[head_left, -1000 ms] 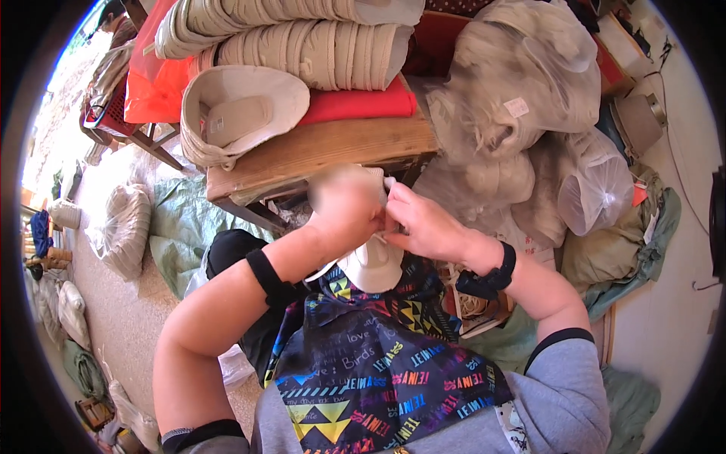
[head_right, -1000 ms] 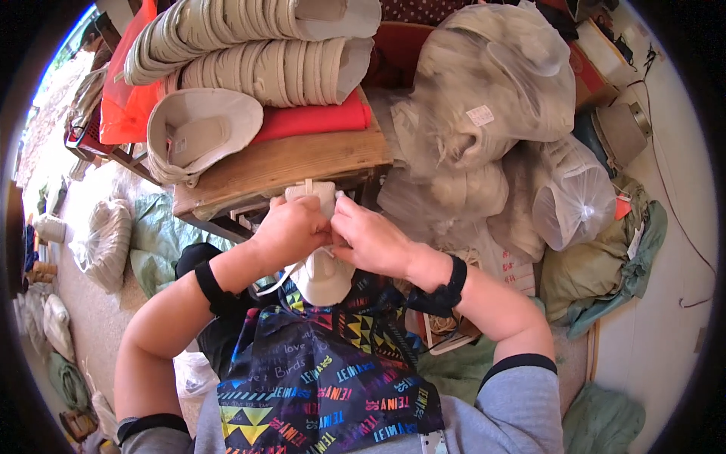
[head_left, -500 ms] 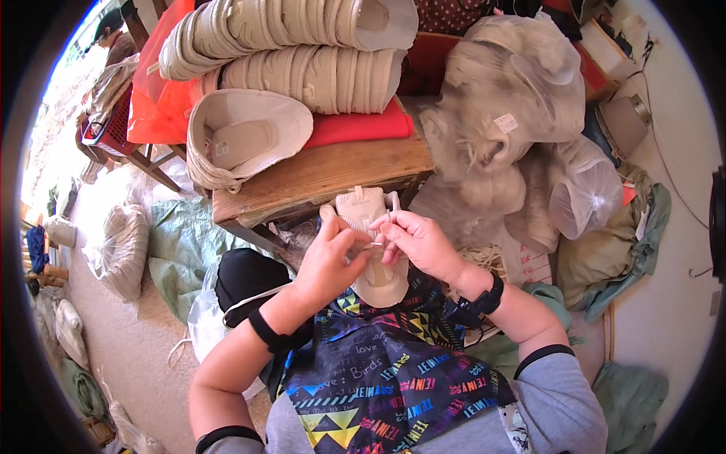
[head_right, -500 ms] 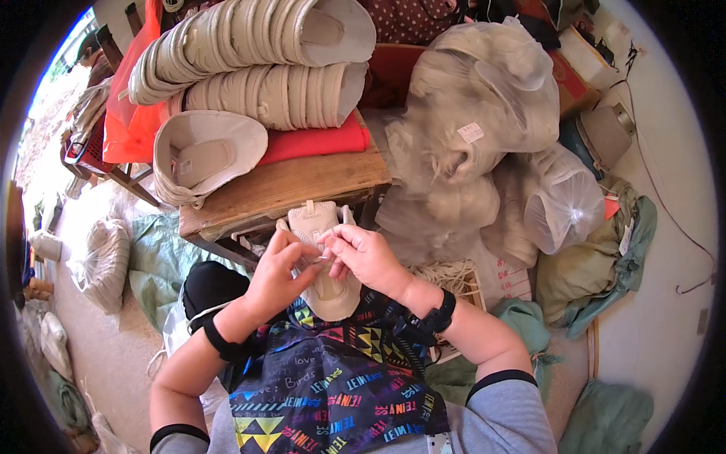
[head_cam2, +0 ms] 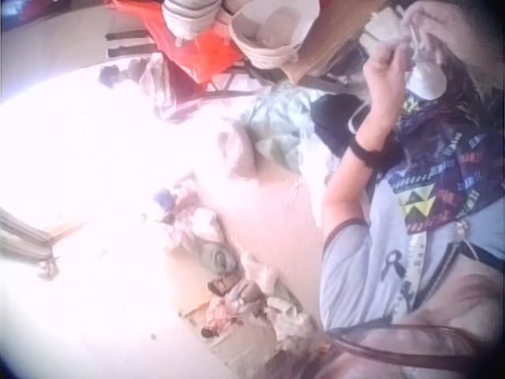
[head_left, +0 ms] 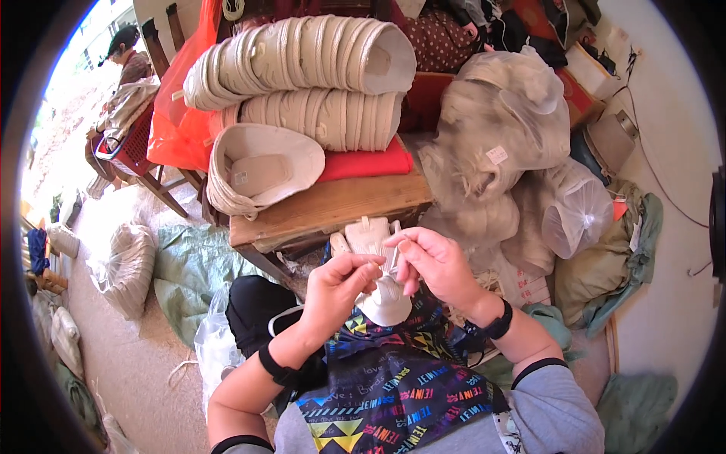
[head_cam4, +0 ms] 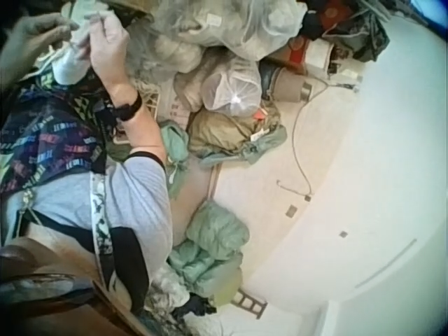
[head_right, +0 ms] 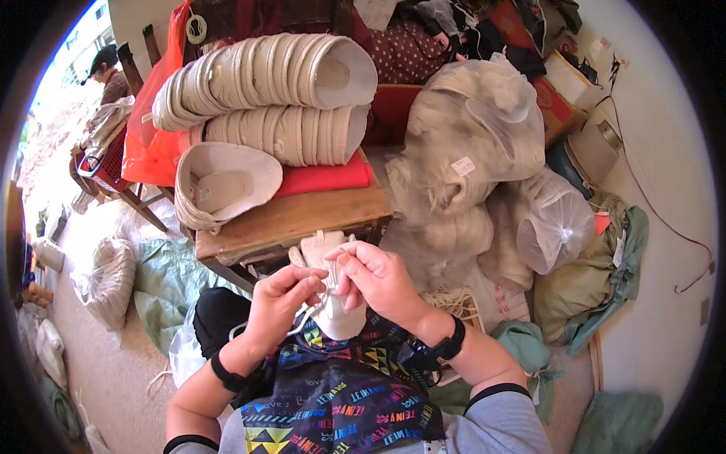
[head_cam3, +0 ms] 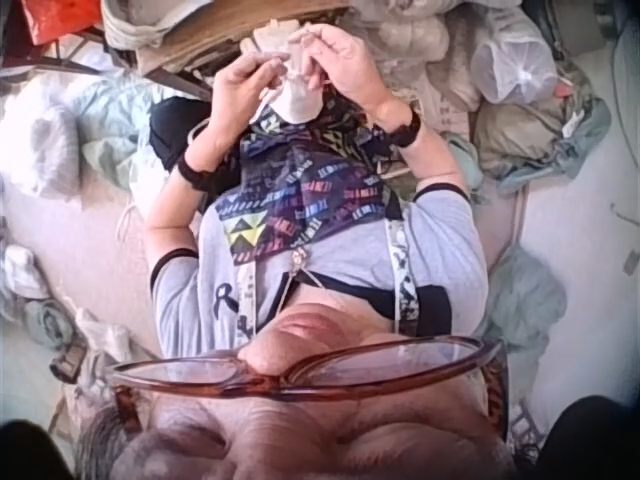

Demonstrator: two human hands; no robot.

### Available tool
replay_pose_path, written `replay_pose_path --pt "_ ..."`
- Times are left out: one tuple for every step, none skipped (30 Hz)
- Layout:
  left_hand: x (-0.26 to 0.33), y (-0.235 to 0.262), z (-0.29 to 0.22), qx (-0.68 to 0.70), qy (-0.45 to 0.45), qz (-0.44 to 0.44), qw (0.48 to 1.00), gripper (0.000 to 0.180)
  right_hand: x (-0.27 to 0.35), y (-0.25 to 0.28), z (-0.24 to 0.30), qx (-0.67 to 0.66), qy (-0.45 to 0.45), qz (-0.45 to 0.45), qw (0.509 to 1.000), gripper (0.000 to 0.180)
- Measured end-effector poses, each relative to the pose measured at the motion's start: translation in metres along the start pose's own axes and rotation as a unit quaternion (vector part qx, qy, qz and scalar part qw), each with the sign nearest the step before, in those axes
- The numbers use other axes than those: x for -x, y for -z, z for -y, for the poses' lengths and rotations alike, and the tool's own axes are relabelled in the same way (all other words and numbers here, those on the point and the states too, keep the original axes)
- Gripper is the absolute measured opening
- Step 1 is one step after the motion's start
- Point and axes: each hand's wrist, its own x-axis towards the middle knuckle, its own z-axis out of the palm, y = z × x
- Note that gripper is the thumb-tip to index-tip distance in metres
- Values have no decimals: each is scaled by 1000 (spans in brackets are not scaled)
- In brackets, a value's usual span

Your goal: The recorder is lacing a white sneaker in a workshop setting.

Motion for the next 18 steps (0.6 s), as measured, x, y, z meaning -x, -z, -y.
replay_pose_path --pt "-6 2 10 19 -7 -12 1000 20 -7 3 -8 -22 -4 22 1000 28" --pt "-9 1 16 44 3 -35 998 20 -10 1 -9 -21 4 24 999 28" --pt "-12 0 19 40 4 -45 998 19 -11 -3 -10 -1 -4 38 999 29" --pt "-14 0 20 36 4 -55 998 19 -12 -7 -11 18 -11 52 998 31" --pt "-15 0 20 32 11 -54 998 18 -14 -11 -11 31 -13 45 998 30" --pt "-16 -1 24 -4 -12 -57 998 17 -17 -13 -14 30 -11 44 998 30" --pt "-17 -1 26 -20 -27 -63 997 17 -22 -14 -19 55 11 48 997 29" --pt "-18 -1 26 -35 -42 -70 996 16 -26 -15 -22 80 31 52 995 28" --pt "-19 0 20 31 -4 -52 998 16 -30 -16 -23 94 55 43 993 24" --pt "-19 2 13 97 34 -33 994 16 -33 -17 -23 92 54 43 993 24" --pt "-17 4 12 128 56 -27 990 18 -36 -17 -24 121 90 40 988 22" --pt "-17 8 11 128 58 -28 990 18 -38 -17 -24 150 126 38 980 21" --pt "-18 11 10 139 93 -23 986 21 -40 -17 -23 150 142 38 978 17" --pt "-19 15 8 150 129 -17 980 23 -40 -17 -21 149 140 37 978 17" --pt "-22 23 17 150 122 -15 981 27 -41 -17 -17 164 161 24 973 16" --pt "-29 32 21 122 113 13 986 28 -42 -17 -9 177 177 6 968 16" --pt "-36 37 20 115 90 -6 989 28 -48 -15 6 182 176 21 967 14" --pt "-39 39 21 107 70 -20 992 29 -51 -16 22 180 223 44 957 13"
